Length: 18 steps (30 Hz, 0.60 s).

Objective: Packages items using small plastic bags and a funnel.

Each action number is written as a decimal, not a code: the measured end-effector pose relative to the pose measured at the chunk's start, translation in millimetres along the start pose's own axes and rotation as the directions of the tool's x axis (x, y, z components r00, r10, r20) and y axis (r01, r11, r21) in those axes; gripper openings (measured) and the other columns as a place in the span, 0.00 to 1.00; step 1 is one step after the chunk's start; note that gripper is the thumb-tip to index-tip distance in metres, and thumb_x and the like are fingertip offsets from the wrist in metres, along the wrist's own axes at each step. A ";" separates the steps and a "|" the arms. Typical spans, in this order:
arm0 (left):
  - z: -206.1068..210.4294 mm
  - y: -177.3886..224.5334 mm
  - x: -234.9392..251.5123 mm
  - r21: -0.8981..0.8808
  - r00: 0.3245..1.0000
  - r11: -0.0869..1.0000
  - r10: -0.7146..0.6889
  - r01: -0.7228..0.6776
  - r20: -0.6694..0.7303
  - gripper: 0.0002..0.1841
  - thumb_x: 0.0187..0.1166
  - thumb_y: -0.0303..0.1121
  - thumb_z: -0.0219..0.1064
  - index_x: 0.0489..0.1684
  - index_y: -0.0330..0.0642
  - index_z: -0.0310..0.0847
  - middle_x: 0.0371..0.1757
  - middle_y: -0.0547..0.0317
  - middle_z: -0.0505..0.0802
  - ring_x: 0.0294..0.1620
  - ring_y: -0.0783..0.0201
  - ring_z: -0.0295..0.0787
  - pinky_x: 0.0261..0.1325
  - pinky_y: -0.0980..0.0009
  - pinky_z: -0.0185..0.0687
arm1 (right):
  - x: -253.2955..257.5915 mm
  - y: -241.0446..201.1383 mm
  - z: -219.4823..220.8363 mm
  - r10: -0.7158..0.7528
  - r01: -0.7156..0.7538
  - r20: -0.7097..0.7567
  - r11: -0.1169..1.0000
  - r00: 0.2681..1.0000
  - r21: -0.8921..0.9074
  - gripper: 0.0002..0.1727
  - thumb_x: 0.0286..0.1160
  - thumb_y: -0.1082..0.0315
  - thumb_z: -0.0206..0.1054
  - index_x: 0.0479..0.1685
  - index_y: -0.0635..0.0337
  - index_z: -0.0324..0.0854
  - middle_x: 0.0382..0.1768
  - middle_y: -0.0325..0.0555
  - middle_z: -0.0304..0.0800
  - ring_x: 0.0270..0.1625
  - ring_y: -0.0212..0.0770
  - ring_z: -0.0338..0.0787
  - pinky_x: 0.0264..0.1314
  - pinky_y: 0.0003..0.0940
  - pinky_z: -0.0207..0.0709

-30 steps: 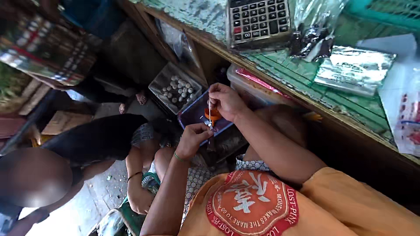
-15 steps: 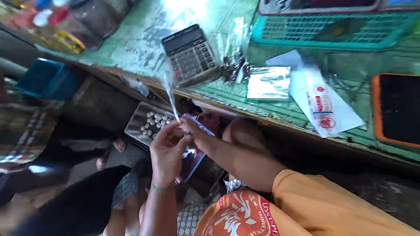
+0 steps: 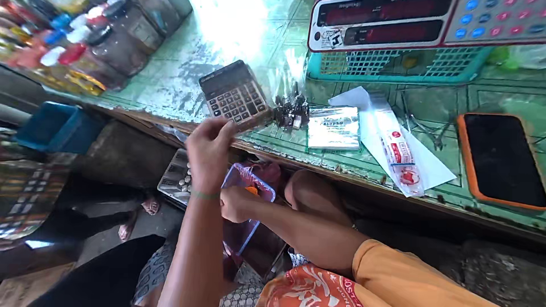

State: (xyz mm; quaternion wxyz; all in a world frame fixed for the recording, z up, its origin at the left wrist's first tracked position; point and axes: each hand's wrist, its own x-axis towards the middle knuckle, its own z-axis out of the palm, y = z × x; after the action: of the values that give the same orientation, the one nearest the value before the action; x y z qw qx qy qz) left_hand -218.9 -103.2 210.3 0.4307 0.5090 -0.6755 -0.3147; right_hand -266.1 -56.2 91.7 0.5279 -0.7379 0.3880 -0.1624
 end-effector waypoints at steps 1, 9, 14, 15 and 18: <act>-16.3 -20.3 -17.1 -0.051 0.996 0.998 -0.026 0.022 -0.087 0.08 0.85 0.34 0.66 0.50 0.40 0.87 0.40 0.59 0.94 0.36 0.66 0.92 0.44 0.65 0.93 | 3.7 1.5 2.7 0.014 -0.004 0.078 0.992 0.997 -0.124 0.18 0.83 0.60 0.63 0.61 0.64 0.83 0.52 0.59 0.90 0.60 0.58 0.88 0.63 0.64 0.78; -109.1 -230.8 -178.1 -0.229 0.579 0.645 -0.760 0.729 -0.295 0.15 0.90 0.35 0.59 0.60 0.31 0.81 0.45 0.49 0.92 0.38 0.64 0.89 0.47 0.63 0.88 | -14.6 -3.5 -23.4 0.084 -0.041 0.137 0.956 0.987 -0.291 0.19 0.88 0.58 0.62 0.72 0.53 0.80 0.56 0.51 0.91 0.57 0.51 0.91 0.63 0.59 0.83; -74.1 -317.8 -236.4 -0.274 0.427 0.473 -0.879 0.837 -0.213 0.14 0.85 0.34 0.64 0.53 0.29 0.85 0.43 0.43 0.92 0.37 0.57 0.88 0.46 0.57 0.87 | -8.2 7.9 -28.9 0.015 -0.033 -0.090 0.979 0.996 -0.202 0.18 0.85 0.61 0.64 0.70 0.51 0.81 0.53 0.42 0.92 0.52 0.38 0.93 0.56 0.45 0.88; -65.2 -331.1 -238.0 -0.216 0.424 0.454 -0.889 0.864 -0.172 0.14 0.85 0.35 0.64 0.54 0.31 0.86 0.46 0.40 0.93 0.43 0.51 0.91 0.52 0.50 0.88 | -4.4 10.3 -25.1 0.048 -0.069 -0.101 0.972 0.994 -0.222 0.17 0.84 0.61 0.65 0.69 0.51 0.82 0.52 0.42 0.93 0.51 0.38 0.93 0.56 0.45 0.88; -30.7 -373.1 -234.9 -0.069 0.434 0.445 -0.891 0.893 -0.133 0.17 0.82 0.38 0.68 0.60 0.36 0.87 0.54 0.38 0.94 0.54 0.42 0.93 0.60 0.39 0.86 | 5.2 18.5 -10.2 0.137 -0.157 -0.089 0.946 0.987 -0.285 0.17 0.83 0.60 0.68 0.67 0.52 0.83 0.50 0.42 0.93 0.49 0.40 0.93 0.54 0.49 0.88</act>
State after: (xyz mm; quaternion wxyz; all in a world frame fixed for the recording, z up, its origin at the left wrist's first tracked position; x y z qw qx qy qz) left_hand -9.8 16.6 -160.1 0.2467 0.8130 -0.2732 -0.4511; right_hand -276.8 -69.3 78.1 0.4105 -0.7705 0.4794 -0.0889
